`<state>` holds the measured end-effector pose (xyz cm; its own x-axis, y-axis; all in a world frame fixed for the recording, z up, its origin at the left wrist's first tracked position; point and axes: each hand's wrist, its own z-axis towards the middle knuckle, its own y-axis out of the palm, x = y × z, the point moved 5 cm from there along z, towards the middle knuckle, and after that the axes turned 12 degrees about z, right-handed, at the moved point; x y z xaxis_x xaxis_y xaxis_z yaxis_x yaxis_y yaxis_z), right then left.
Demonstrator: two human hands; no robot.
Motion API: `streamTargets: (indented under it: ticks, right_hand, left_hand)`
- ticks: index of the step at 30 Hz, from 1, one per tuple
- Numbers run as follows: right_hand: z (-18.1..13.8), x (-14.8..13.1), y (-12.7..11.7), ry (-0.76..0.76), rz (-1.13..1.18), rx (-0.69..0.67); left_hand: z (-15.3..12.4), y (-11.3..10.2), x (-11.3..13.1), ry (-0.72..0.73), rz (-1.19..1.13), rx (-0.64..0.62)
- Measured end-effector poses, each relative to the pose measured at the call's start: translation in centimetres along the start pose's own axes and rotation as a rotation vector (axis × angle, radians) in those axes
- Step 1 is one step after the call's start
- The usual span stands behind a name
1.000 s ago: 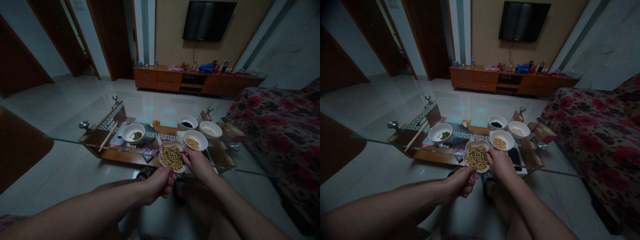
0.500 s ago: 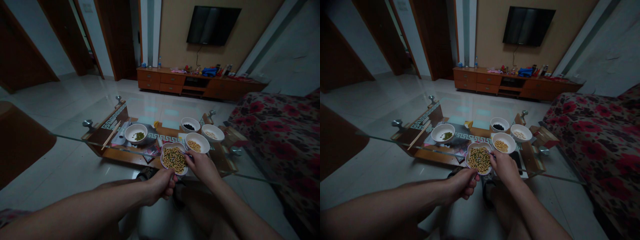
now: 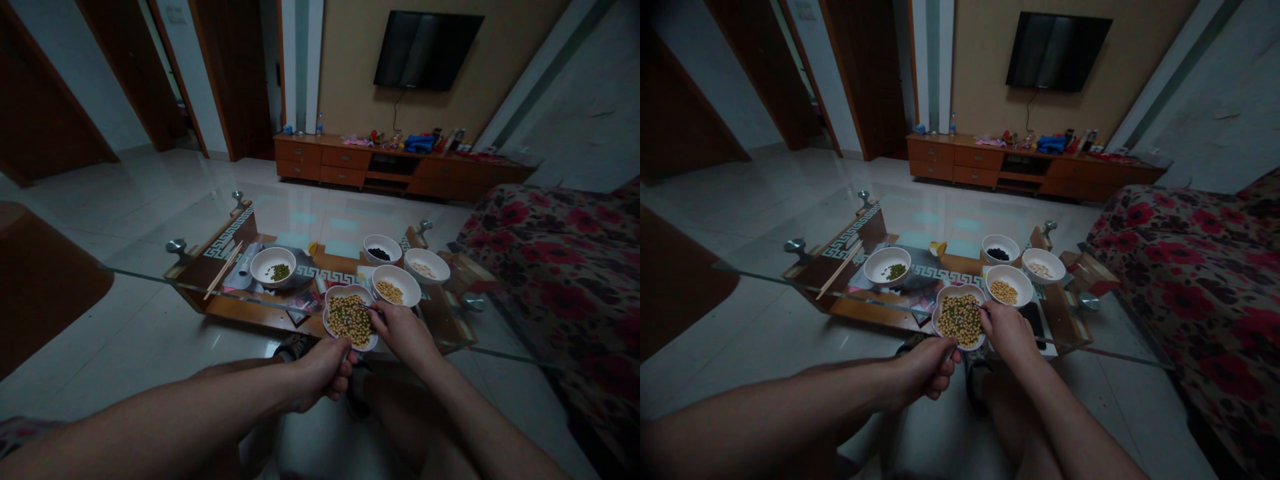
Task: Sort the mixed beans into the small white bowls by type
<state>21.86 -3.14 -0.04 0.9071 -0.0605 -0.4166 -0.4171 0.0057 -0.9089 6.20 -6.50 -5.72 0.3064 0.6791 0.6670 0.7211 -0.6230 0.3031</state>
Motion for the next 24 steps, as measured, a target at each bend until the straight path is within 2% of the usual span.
streamTargets:
  ticks: [5,9,13,16,20,24]
  right_hand:
    - [-0.2,-0.1,-0.5,-0.045,0.053,0.058]
    - [-0.4,1.0,-2.4,-0.033,0.082,0.248]
    - [-0.7,2.8,-3.7,0.082,-0.028,0.404]
    - [-0.6,2.9,-3.5,0.076,-0.02,0.37]
    - [-0.4,1.7,-2.6,-0.022,0.039,0.219]
    - [-0.3,1.1,-2.4,-0.081,0.1,0.217]
  left_hand:
    - [-0.1,0.0,0.1,0.004,0.012,0.003]
    - [0.0,0.0,0.1,0.004,0.008,-0.018]
    - [0.0,0.0,0.0,-0.006,0.003,-0.014]
    - [0.0,-0.1,0.0,-0.004,0.004,-0.012]
    - [-0.1,0.1,0.0,-0.009,0.002,-0.025]
    - [-0.1,0.0,0.0,-0.004,0.003,-0.009]
